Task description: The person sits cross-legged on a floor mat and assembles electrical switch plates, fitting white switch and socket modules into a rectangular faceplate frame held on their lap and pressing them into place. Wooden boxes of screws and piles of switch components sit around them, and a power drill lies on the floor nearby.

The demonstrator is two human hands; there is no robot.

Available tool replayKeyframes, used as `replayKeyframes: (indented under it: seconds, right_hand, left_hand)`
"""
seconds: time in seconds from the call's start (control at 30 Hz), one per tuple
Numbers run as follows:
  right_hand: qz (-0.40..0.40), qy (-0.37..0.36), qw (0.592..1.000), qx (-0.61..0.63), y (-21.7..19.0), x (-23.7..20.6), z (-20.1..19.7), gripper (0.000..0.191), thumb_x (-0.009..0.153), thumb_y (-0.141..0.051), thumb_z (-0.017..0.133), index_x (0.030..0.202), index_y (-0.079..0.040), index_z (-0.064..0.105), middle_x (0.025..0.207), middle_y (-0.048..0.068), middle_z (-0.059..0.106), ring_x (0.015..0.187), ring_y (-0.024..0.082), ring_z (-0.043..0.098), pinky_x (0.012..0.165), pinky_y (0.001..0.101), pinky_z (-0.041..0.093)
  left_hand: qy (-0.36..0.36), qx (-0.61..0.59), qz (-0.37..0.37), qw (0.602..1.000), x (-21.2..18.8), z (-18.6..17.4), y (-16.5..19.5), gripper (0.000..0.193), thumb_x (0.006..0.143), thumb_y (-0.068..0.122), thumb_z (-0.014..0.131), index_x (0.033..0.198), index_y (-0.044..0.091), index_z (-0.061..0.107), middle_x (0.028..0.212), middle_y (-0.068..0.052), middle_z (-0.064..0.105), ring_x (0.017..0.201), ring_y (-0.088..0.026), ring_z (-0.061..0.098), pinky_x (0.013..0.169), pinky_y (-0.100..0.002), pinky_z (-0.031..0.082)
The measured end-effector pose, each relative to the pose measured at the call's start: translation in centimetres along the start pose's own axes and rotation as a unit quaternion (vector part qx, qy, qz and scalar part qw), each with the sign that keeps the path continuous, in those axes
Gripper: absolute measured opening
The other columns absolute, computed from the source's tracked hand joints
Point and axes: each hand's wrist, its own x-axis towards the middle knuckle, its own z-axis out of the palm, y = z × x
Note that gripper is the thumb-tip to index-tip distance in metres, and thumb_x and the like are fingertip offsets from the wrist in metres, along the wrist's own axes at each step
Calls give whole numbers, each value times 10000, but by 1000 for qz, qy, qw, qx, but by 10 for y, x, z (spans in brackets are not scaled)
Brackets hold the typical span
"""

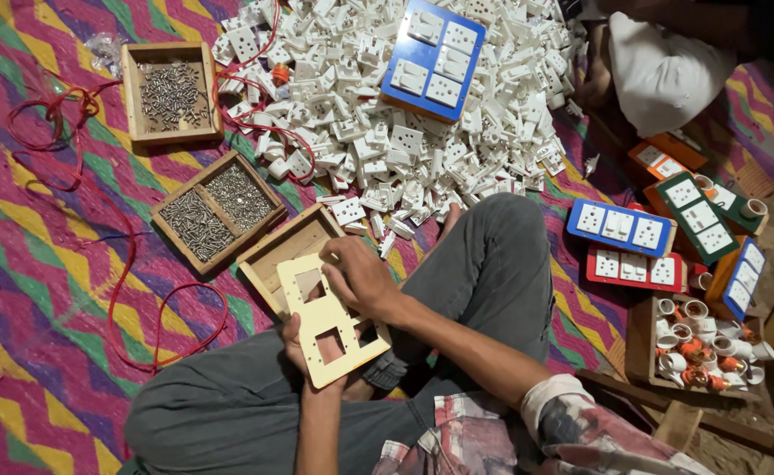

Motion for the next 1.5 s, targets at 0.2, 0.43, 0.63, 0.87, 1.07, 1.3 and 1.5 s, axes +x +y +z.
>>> replayKeyframes:
  seconds: [0.2, 0.43, 0.63, 0.87, 1.07, 1.3, 1.5]
  right_hand:
    - [24, -12, 999, 17, -4, 1, -8, 273, 989, -155, 649, 1200, -18, 543, 1105, 174, 605, 999, 330, 630, 870, 425, 528]
    - [-59, 3, 998, -8, -4, 3, -5, 278, 991, -131, 624, 1235, -21, 548, 1176, 173, 617, 1086, 376, 617, 933, 456, 510]
    - [70, 11, 997, 0, -3, 0, -1, 237, 1007, -182, 653, 1182, -43, 574, 1076, 149, 621, 984, 335, 649, 857, 424, 539]
    - [-88, -21, 996, 4, 0, 6, -13, 319, 937, -111, 628, 1226, -9, 539, 1167, 187, 614, 1041, 380, 614, 887, 446, 513]
    - [29, 20, 998, -49, -5, 1, 1, 195, 1006, -129, 635, 1173, -53, 571, 1063, 151, 642, 1015, 338, 644, 880, 439, 516]
    - [-32, -52, 998, 4, 2, 3, -15, 299, 988, -132, 614, 1254, -25, 530, 1169, 196, 608, 1083, 378, 618, 926, 460, 506]
    - [-56, -16, 997, -50, 2, 4, -2, 273, 995, -133, 618, 1235, -39, 531, 1170, 180, 617, 1086, 384, 608, 934, 475, 500]
  left_hand:
    - [15, -5, 13, 1000, 2, -8, -1, 642, 991, 419, 630, 1465, 18, 463, 1321, -164, 623, 1068, -312, 693, 747, -487, 644]
    - [62, 38, -5, 997, -1, 24, 2, 796, 792, 467, 641, 1436, 49, 434, 1276, -121, 628, 1086, -297, 691, 836, -517, 648]
    - [-32, -18, -3, 999, 2, 11, -1, 783, 959, 389, 657, 1570, -33, 408, 1339, -165, 623, 1109, -305, 675, 810, -491, 629]
    - [-70, -37, 15, 997, -1, 20, 2, 683, 1000, 428, 630, 1495, 11, 411, 1289, -153, 638, 1093, -308, 686, 776, -487, 626]
    - [-11, -5, -5, 1000, 3, 25, -2, 821, 949, 421, 617, 1586, -36, 372, 1284, -161, 648, 1033, -277, 706, 761, -442, 637]
    - [-24, -23, -1, 999, 1, 12, -1, 787, 969, 432, 616, 1583, 0, 383, 1349, -158, 633, 1088, -310, 690, 778, -499, 617]
    - [83, 20, -22, 996, 1, 23, 1, 839, 804, 468, 616, 1506, 60, 406, 1334, -114, 621, 1161, -323, 653, 887, -589, 592]
